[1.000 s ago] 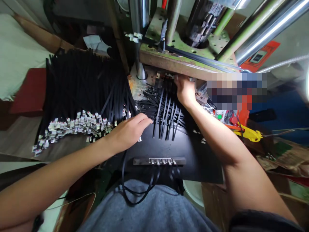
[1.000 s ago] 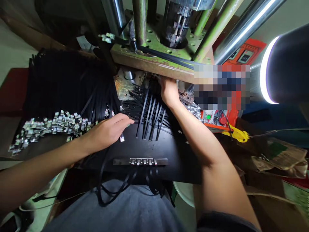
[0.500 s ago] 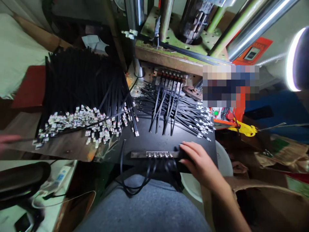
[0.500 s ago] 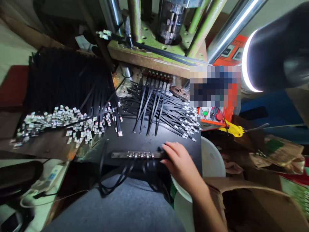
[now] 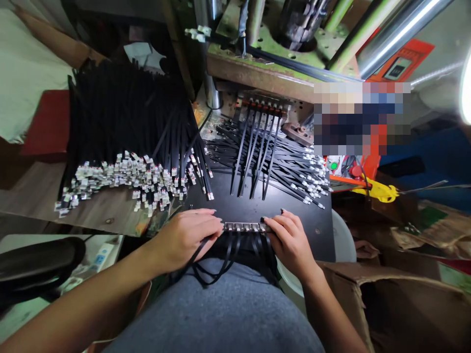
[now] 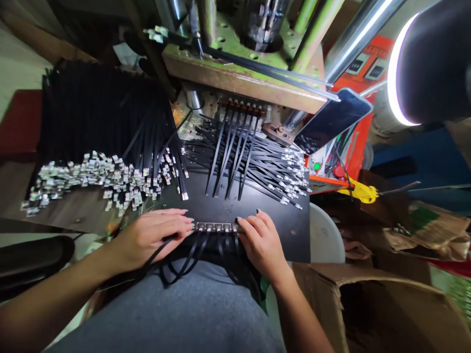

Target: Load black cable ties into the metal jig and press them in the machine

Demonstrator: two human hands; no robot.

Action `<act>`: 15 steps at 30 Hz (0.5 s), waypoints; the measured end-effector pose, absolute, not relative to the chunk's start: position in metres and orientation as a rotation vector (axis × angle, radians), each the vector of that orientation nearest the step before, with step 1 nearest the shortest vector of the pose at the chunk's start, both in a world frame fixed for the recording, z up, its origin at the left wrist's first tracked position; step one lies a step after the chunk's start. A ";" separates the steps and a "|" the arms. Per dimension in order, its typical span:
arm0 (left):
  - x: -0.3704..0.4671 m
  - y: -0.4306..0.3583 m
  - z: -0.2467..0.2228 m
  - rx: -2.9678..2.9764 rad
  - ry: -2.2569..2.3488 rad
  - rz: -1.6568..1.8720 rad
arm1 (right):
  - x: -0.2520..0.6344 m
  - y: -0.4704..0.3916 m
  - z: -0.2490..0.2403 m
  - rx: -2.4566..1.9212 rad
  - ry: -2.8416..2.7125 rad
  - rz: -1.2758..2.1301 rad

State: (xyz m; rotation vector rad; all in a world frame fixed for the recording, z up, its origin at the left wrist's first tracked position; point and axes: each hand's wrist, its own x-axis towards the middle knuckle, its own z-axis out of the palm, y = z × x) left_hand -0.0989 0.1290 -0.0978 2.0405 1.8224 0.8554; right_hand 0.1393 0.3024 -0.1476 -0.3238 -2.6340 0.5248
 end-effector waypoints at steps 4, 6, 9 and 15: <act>-0.089 0.134 -0.086 2.009 1.899 0.646 | 0.139 0.300 -0.148 -0.355 -2.638 0.568; -0.091 0.134 -0.081 2.018 1.886 0.575 | 0.143 0.303 -0.141 -0.346 -2.666 0.610; -0.112 0.140 -0.074 2.141 1.671 0.487 | 0.144 0.328 -0.118 -0.231 -2.744 0.728; -0.186 0.239 -0.053 2.276 1.716 0.200 | 0.054 0.463 -0.077 -0.302 -2.658 0.387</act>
